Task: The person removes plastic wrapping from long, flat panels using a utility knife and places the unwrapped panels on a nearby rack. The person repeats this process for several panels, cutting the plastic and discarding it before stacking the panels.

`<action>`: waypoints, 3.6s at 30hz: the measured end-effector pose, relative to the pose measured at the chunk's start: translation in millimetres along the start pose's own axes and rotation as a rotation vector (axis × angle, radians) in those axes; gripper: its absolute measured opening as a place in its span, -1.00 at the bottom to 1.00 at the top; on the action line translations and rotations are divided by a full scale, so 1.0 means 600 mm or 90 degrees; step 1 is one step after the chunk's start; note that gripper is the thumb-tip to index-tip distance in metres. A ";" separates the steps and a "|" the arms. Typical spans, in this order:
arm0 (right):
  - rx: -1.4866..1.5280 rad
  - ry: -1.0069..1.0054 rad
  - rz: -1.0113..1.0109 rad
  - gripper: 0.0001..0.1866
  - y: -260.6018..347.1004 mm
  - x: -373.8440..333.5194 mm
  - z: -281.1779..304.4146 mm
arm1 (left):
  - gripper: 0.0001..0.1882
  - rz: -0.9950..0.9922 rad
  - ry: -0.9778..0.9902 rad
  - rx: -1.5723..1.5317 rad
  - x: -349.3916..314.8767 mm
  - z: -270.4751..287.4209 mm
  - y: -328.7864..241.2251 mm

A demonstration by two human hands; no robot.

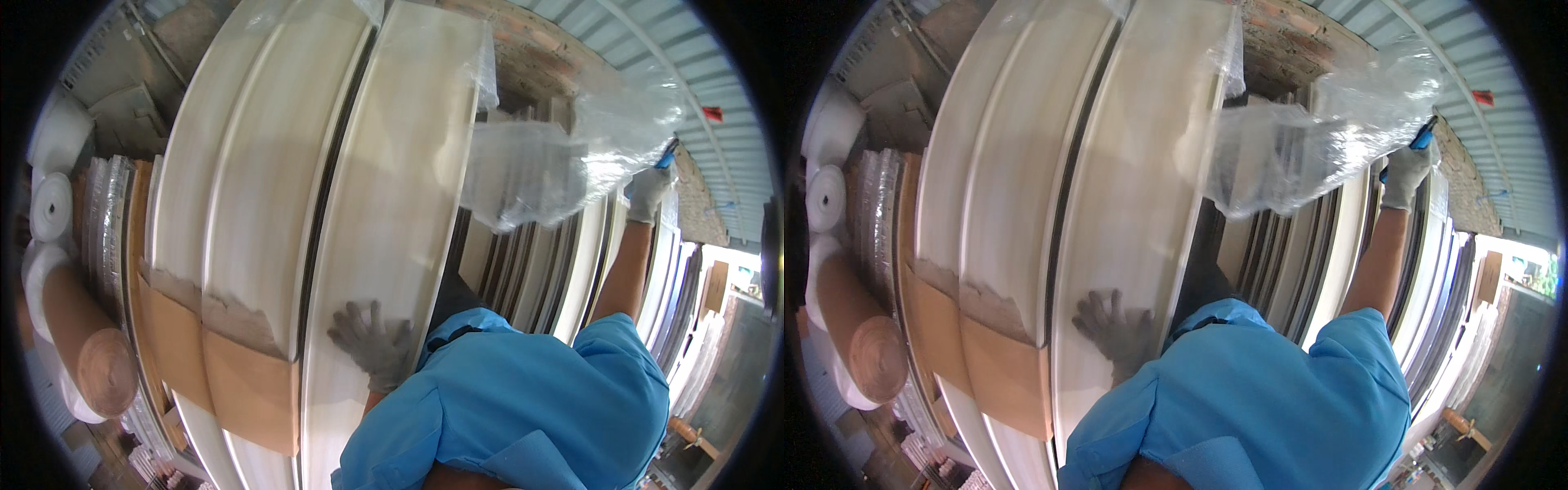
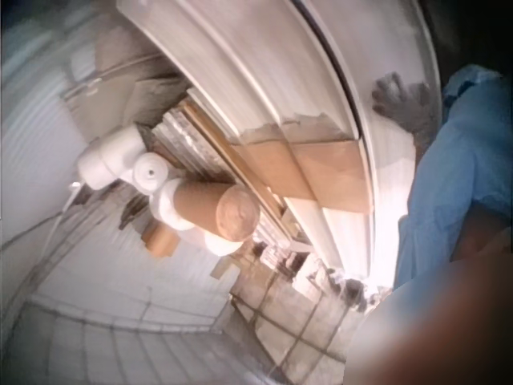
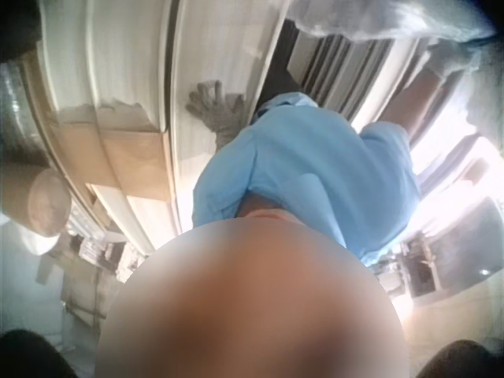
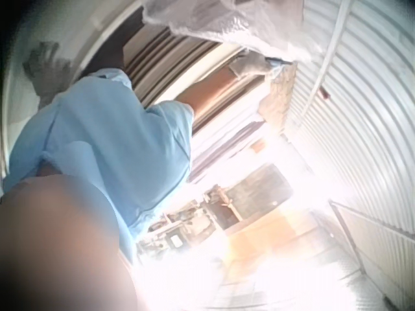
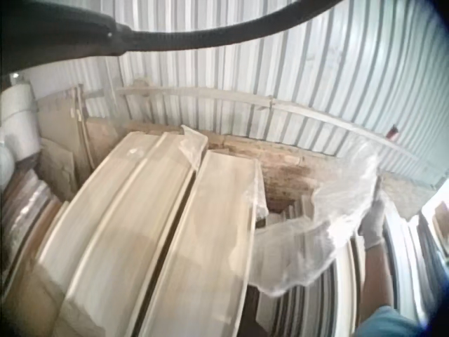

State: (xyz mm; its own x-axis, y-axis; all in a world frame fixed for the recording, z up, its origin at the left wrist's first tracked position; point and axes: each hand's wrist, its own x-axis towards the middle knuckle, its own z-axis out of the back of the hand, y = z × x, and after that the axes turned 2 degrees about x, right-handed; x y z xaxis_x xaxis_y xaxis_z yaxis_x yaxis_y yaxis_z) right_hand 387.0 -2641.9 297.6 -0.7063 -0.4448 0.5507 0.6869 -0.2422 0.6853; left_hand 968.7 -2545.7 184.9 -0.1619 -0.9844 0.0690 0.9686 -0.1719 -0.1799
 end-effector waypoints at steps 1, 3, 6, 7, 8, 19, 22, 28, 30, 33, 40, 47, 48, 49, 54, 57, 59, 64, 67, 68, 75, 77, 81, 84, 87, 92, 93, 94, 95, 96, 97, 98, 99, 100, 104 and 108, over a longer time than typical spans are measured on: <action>0.004 -0.033 -0.002 -0.56 0.000 -0.037 0.006 | -0.22 -0.013 0.016 -0.034 -0.003 0.003 0.004; 0.075 -0.023 -0.041 -0.49 -0.005 -0.126 -0.004 | -0.28 -0.065 -0.007 -0.117 -0.024 0.012 0.018; -0.201 0.384 0.011 -0.35 -0.001 -0.285 0.010 | -0.37 -0.080 -0.058 -0.213 -0.110 0.041 0.072; -0.220 0.449 -0.130 -0.35 0.006 -0.321 0.024 | -0.38 -0.070 -0.092 -0.206 -0.151 0.051 0.093; -0.191 0.416 -0.143 -0.41 0.018 -0.357 0.032 | -0.39 -0.055 -0.110 -0.192 -0.205 0.066 0.119; 0.090 0.360 0.074 -0.37 0.314 -0.474 0.058 | -0.38 -0.004 -0.163 -0.004 -0.478 0.078 0.280; 0.062 0.381 0.049 -0.06 0.336 -0.512 -0.015 | -0.37 0.014 -0.153 -0.014 -0.479 0.068 0.280; 0.172 0.360 -0.294 -0.72 0.247 -0.541 -0.150 | -0.41 0.063 -0.162 0.008 -0.484 0.074 0.280; 0.223 0.306 -0.395 -0.86 0.189 -0.539 -0.144 | -0.43 0.073 -0.157 0.022 -0.481 0.077 0.276; 0.218 0.300 -0.478 -0.92 0.106 -0.583 -0.101 | -0.45 0.105 -0.107 -0.016 -0.479 0.085 0.271; 0.002 0.658 -0.663 -0.76 -0.047 -0.715 0.056 | -0.45 0.138 -0.070 -0.037 -0.474 0.096 0.268; 0.350 0.467 -0.471 -0.72 0.150 -0.689 0.098 | -0.45 0.054 -0.091 -0.124 -0.493 0.090 0.282; 0.370 0.531 -0.408 -0.71 0.206 -0.702 0.112 | -0.45 0.019 -0.071 -0.152 -0.510 0.090 0.291; 0.343 0.567 -0.366 -0.70 0.261 -0.721 0.130 | -0.44 -0.009 -0.037 -0.179 -0.537 0.094 0.308; 0.509 0.696 -0.449 -0.68 0.492 -0.881 0.219 | -0.44 0.079 -0.016 -0.116 -0.779 0.140 0.421; 0.426 0.812 -0.384 -0.59 0.583 -0.977 0.231 | -0.43 0.150 -0.162 -0.022 -0.914 0.169 0.503; 0.411 0.896 -0.225 -0.51 0.617 -1.016 0.220 | -0.41 0.253 -0.138 0.021 -0.963 0.175 0.530; 0.259 0.775 0.073 -0.58 0.645 -1.011 0.037 | -0.40 0.277 -0.136 0.028 -0.981 0.168 0.540; 0.183 0.633 0.175 -0.53 0.657 -0.950 -0.134 | -0.42 0.261 -0.183 0.049 -0.975 0.171 0.536; 0.174 0.580 0.180 -0.52 0.663 -0.936 -0.180 | -0.42 0.264 -0.169 0.044 -0.974 0.173 0.534; 0.305 0.996 -0.159 -0.68 0.742 -0.888 -0.193 | -0.43 0.278 -0.149 0.040 -0.976 0.179 0.536; 0.377 1.020 -0.161 -0.72 0.785 -0.890 -0.160 | -0.43 0.297 -0.144 0.019 -0.975 0.178 0.534; 0.309 0.847 0.135 -0.50 0.856 -0.913 -0.142 | -0.45 0.315 -0.154 -0.003 -0.972 0.182 0.532; 0.146 0.707 0.351 -0.49 0.851 -0.947 -0.135 | -0.46 0.299 -0.166 0.003 -0.971 0.184 0.536; 0.181 1.036 -0.006 -0.59 0.822 -0.985 -0.085 | -0.46 0.290 -0.188 -0.020 -0.974 0.177 0.538; 0.488 1.053 -0.020 -0.70 0.871 -1.067 0.075 | -0.41 0.282 -0.243 -0.119 -0.982 0.175 0.533; 0.501 1.054 0.019 -0.74 0.892 -1.076 0.117 | -0.38 0.302 -0.295 -0.175 -0.985 0.185 0.535; 0.506 1.019 0.039 -0.73 0.911 -1.091 0.161 | -0.35 0.277 -0.376 -0.220 -0.986 0.201 0.540; 0.555 0.996 0.087 -0.73 0.927 -1.100 0.204 | -0.14 0.302 -0.394 -0.254 -0.992 0.227 0.546; 0.602 0.990 0.146 -0.72 0.934 -1.103 0.248 | -0.06 0.326 -0.404 -0.258 -1.000 0.259 0.560; 0.581 0.966 0.145 -0.70 0.935 -1.105 0.288 | 0.03 0.315 -0.439 -0.248 -1.004 0.296 0.578; 0.560 0.964 0.136 -0.61 0.929 -1.104 0.324 | 0.11 0.308 -0.477 -0.241 -1.009 0.337 0.600; 0.540 0.961 0.127 -0.50 0.918 -1.102 0.360 | 0.21 0.261 -0.478 -0.215 -1.009 0.383 0.629; 0.499 0.970 0.094 -0.36 0.913 -1.104 0.383 | 0.31 0.243 -0.461 -0.192 -1.008 0.432 0.665; 0.660 1.118 0.248 -0.13 0.917 -1.124 0.422 | 0.45 0.044 -0.417 -0.102 -0.968 0.565 0.751; 0.546 1.093 0.391 -0.28 0.958 -1.140 0.426 | 0.48 -0.044 -0.158 -0.371 -0.908 0.576 0.776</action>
State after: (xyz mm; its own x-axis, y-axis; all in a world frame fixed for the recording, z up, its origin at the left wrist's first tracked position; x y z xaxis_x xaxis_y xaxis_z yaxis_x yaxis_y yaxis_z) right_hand 1221.3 -2256.2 436.7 0.7653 -0.6204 0.1713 0.1169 0.3957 0.9109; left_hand 1573.3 -2076.3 402.5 -0.1041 -0.9443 0.3123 0.6846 -0.2958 -0.6662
